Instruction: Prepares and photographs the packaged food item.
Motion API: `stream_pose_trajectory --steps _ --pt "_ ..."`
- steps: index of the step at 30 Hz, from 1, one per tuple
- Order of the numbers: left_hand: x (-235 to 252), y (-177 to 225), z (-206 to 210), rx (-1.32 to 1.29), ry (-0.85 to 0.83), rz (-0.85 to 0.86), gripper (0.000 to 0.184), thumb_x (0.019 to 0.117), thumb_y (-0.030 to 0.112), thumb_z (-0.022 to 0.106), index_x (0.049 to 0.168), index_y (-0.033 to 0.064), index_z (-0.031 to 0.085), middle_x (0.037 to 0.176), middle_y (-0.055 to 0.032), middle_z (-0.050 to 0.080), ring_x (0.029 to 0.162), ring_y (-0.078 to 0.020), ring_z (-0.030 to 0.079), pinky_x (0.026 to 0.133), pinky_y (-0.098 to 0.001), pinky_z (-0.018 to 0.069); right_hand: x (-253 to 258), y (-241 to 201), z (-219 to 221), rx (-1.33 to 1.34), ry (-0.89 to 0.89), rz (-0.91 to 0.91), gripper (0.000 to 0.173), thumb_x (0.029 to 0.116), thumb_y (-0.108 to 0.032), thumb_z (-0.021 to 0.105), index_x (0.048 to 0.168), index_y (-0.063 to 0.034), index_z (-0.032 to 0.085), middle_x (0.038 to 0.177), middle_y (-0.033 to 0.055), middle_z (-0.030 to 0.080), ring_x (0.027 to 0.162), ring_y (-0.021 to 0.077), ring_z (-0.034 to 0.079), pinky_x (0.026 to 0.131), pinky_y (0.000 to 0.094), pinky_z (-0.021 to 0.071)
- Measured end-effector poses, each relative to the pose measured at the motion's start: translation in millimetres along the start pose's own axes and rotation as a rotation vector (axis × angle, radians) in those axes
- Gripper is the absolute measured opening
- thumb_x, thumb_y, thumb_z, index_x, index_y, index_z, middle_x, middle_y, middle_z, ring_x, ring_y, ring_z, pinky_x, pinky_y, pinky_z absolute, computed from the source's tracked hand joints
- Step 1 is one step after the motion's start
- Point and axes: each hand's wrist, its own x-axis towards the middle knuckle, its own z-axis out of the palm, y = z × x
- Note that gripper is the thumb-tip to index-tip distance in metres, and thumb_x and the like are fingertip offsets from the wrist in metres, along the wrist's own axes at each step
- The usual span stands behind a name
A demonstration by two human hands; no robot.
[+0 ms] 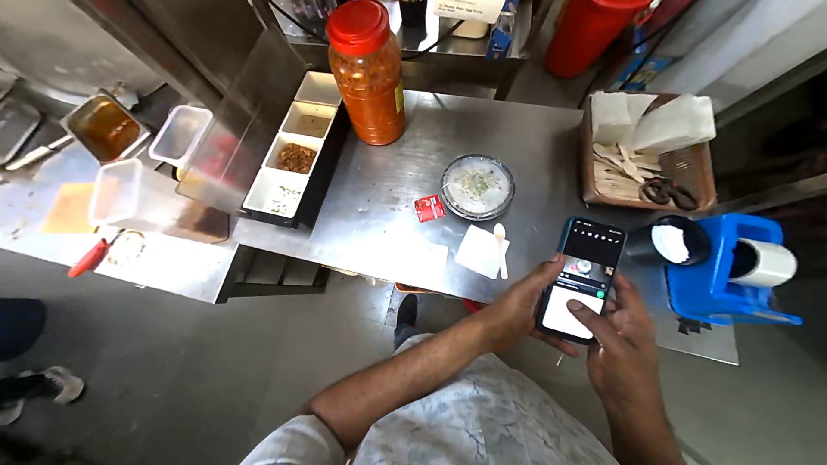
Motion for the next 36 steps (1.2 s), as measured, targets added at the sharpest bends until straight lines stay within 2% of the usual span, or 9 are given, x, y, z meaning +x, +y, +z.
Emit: stream_pose_trajectory --steps 4,6,9,14,18,23,26,36 --pt "2 2 0 0.001 -0.006 -0.002 0.069 0.1073 0.062 0.016 0.147 0.0151 0.047 0.124 -0.0166 0.065 0.099 -0.0283 0.071 0.075 -0.044 0.0623 1 0 -3 0.007 0.0 0.002 0.079 0.0863 -0.011 0.066 0.158 -0.0165 0.035 0.132 0.006 0.065 0.112 0.0139 0.068 0.09 0.0295 0.06" --pt "0 4 0 0.013 0.0 0.003 0.068 0.1071 0.063 0.016 0.146 0.0161 0.047 0.124 -0.0148 0.066 0.099 -0.0265 0.071 0.074 -0.0425 0.0625 2 2 -6 0.021 -0.002 0.009 0.077 0.087 -0.008 0.062 0.159 -0.0168 0.035 0.131 0.0062 0.065 0.109 0.0143 0.069 0.088 0.0304 0.0606" --pt "2 2 -3 -0.012 -0.026 0.009 0.069 0.1062 0.063 0.017 0.151 0.017 0.043 0.13 -0.0138 0.065 0.105 -0.0272 0.071 0.078 -0.0448 0.0631 2 5 -12 0.099 -0.01 0.018 0.073 0.0886 -0.004 0.055 0.158 -0.0155 0.036 0.127 0.0061 0.068 0.105 0.0139 0.07 0.086 0.0315 0.0612" --pt "3 -5 -6 -0.081 -0.024 0.019 0.073 0.1052 0.066 0.016 0.157 0.0175 0.035 0.138 -0.0166 0.061 0.111 -0.0323 0.069 0.082 -0.0491 0.0625 1 5 -16 0.132 0.007 0.035 0.067 0.089 -0.001 0.052 0.154 -0.0147 0.045 0.118 0.01 0.072 0.096 0.0169 0.072 0.081 0.0348 0.0619" --pt "3 -5 -5 -0.103 -0.031 0.012 0.073 0.1054 0.065 0.018 0.158 0.0162 0.033 0.139 -0.0196 0.06 0.113 -0.0361 0.068 0.084 -0.0514 0.0618 -1 5 -14 0.147 0.023 0.007 0.064 0.0916 0.001 0.054 0.153 -0.0143 0.047 0.115 0.0114 0.072 0.095 0.018 0.072 0.082 0.0351 0.0619" --pt "2 -5 -3 -0.108 -0.052 -0.01 0.073 0.1048 0.066 0.018 0.158 0.0178 0.033 0.14 -0.0212 0.059 0.114 -0.0382 0.067 0.086 -0.053 0.0612 -4 7 -19 0.172 0.008 -0.002 0.068 0.0896 0.003 0.055 0.154 -0.0152 0.047 0.117 0.0131 0.072 0.097 0.0201 0.072 0.083 0.0364 0.0616" --pt "1 -7 -3 -0.115 -0.063 -0.017 0.074 0.1043 0.067 0.019 0.159 0.0186 0.03 0.141 -0.0214 0.058 0.116 -0.039 0.066 0.087 -0.054 0.0608 -6 8 -19 0.174 0.01 0.002 0.066 0.0912 0.002 0.054 0.154 -0.0157 0.047 0.117 0.0139 0.072 0.098 0.0208 0.072 0.084 0.0369 0.0615" --pt "0 -10 -2 -0.122 -0.075 -0.02 0.074 0.1034 0.069 0.02 0.157 0.0195 0.035 0.14 -0.0206 0.059 0.115 -0.0384 0.067 0.086 -0.0537 0.061 -11 9 -19 0.156 0.049 0.022 0.064 0.0934 0.003 0.057 0.154 -0.0156 0.047 0.119 0.014 0.071 0.099 0.0219 0.072 0.086 0.0375 0.0614"
